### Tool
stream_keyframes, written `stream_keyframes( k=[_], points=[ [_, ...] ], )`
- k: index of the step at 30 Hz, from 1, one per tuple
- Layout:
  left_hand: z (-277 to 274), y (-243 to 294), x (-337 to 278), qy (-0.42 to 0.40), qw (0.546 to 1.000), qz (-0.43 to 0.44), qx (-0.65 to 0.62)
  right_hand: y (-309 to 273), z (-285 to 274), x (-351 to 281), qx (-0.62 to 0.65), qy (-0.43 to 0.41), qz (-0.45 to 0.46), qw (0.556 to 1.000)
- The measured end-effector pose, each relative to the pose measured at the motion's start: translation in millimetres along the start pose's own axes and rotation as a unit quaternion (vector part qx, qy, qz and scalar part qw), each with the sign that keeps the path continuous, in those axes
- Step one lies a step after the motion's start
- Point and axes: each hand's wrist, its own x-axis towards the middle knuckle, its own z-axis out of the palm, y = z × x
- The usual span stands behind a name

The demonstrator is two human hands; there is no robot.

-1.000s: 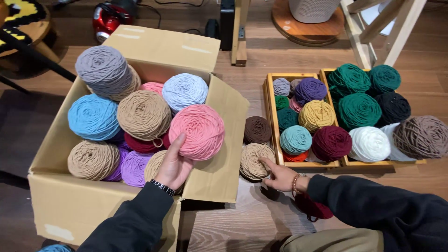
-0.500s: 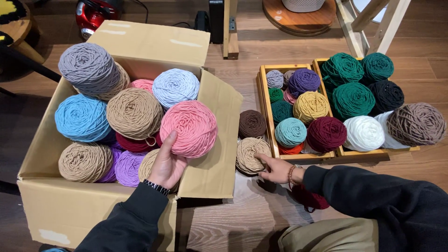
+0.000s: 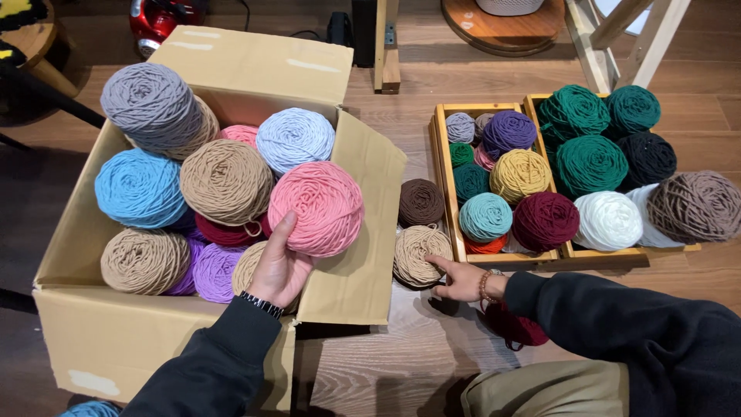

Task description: The person sorts yarn balls by color, moving them from a cardboard box into wooden trays and onto the floor. They handle multiple colors including beige, brown, blue, pink, and red, arranging them in groups.

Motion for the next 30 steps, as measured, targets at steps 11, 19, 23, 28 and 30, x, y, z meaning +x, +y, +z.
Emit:
stream_keyframes(
  k=[11, 19, 23, 28, 30],
  points=[
    [-11.1, -5.8, 5.6, -0.018, 1.0, 0.014, -0.02, 6.7, 5.8, 9.5, 0.0, 0.023, 0.004, 1.0],
    [-19.6, -10.3, 6.1, -0.028, 0.999, 0.023, -0.026, 14.0, 8.4, 22.0, 0.073, 0.098, -0.034, 0.992],
    [-31.2, -7.2, 2.2, -0.035, 0.999, 0.023, -0.031, 17.4, 9.5, 29.5, 0.084, 0.129, -0.045, 0.987],
    [-47.6, 30.0, -25.9, -0.006, 0.995, 0.077, -0.058, 10.5, -12.3, 34.5, 0.078, 0.156, -0.066, 0.982],
    [-53.5, 54.1, -54.2, 0.021, 0.989, 0.12, -0.082, -3.4, -39.8, 28.7, 0.038, 0.21, -0.107, 0.971]
  ],
)
